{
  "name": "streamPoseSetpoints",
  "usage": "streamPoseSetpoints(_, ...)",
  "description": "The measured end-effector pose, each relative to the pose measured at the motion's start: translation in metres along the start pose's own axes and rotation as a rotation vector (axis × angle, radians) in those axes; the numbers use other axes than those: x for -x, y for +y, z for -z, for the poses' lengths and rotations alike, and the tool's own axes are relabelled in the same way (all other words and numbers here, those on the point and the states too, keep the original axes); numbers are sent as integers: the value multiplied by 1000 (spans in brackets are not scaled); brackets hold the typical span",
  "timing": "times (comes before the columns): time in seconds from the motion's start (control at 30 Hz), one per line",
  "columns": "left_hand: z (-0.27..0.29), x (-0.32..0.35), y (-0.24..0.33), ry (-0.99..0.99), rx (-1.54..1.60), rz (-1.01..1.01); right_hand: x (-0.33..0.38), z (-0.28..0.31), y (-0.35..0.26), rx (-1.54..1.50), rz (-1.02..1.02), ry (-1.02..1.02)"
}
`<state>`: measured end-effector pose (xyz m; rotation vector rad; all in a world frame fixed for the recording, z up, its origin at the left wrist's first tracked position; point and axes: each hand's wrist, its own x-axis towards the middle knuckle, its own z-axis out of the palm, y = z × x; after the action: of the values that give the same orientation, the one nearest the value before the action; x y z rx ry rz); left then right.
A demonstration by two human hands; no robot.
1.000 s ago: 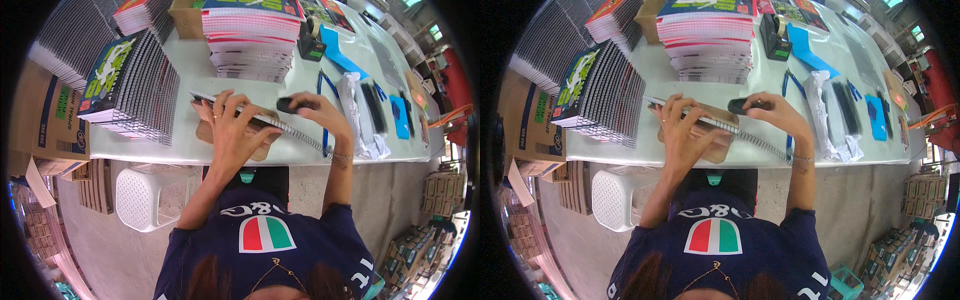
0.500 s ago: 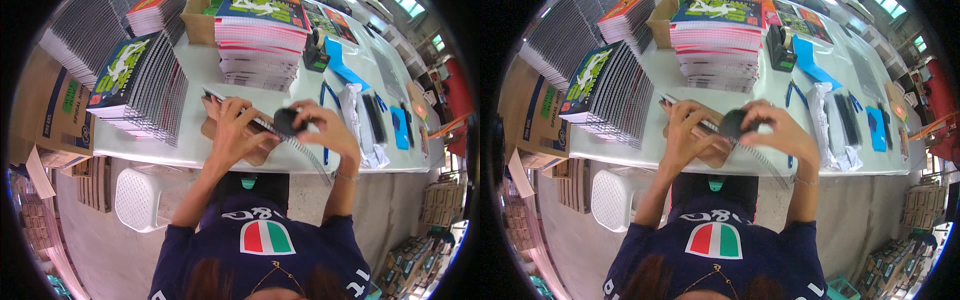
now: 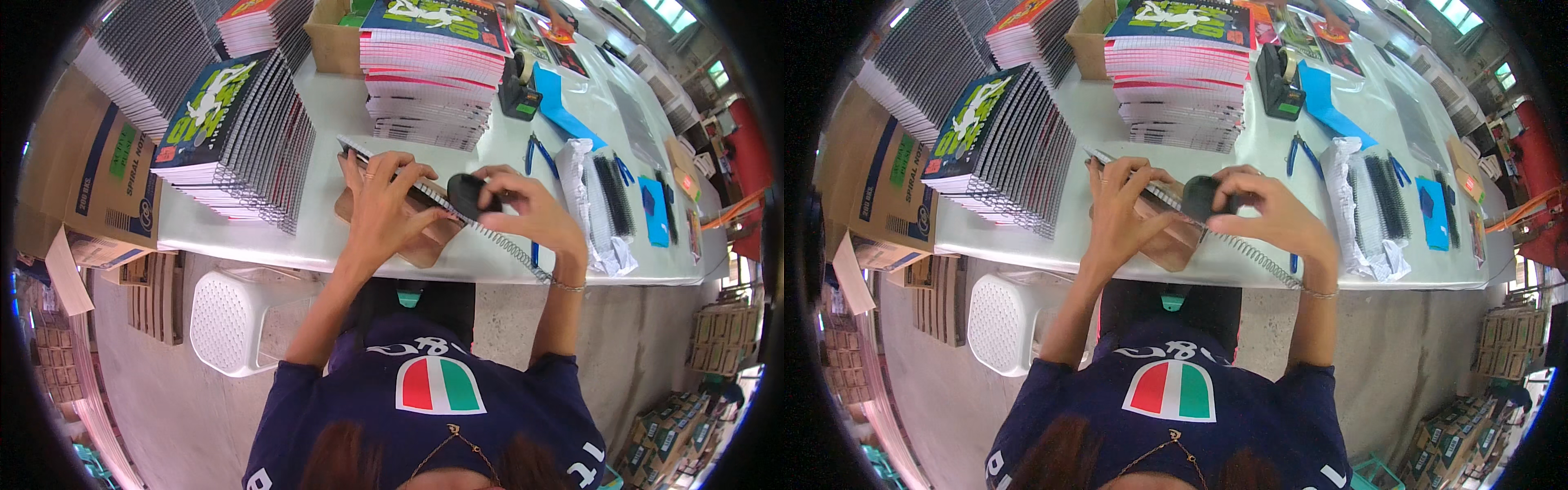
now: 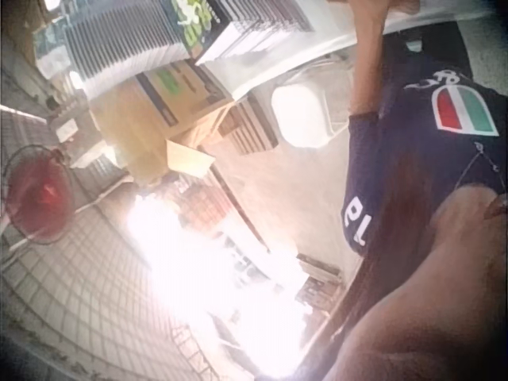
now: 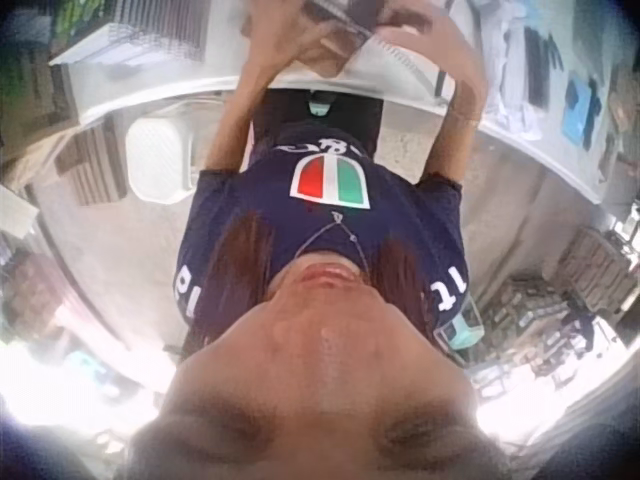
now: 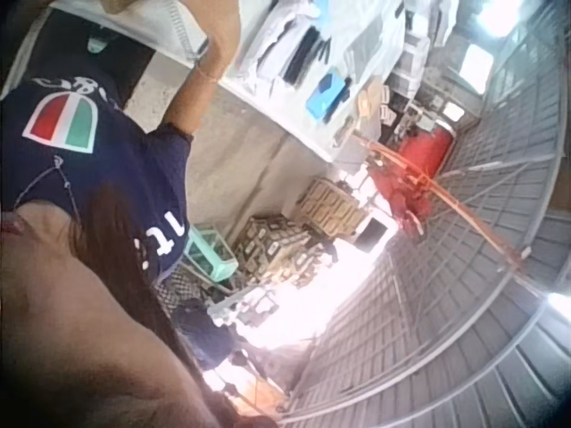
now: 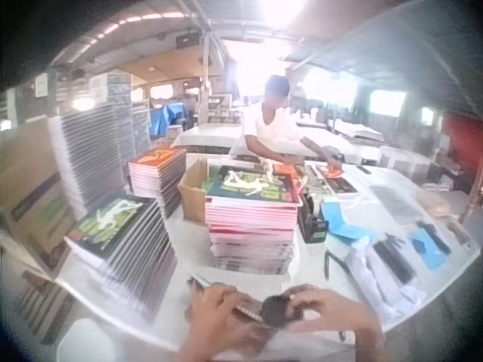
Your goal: The person repeatedly picks up spiral-bound notebooks, inserts metal spiral coils into the punched holes, and uses pliers to close the coil ends. Finished notebooks are stacked on the table.
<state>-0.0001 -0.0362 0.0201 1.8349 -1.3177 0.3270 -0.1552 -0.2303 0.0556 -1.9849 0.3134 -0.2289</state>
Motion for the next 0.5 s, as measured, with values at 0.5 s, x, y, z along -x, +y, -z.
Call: streamPoseSetpoints(0.5, 9, -3, -22, 192, 1, 86, -36, 9, 31, 495, -142, 18)
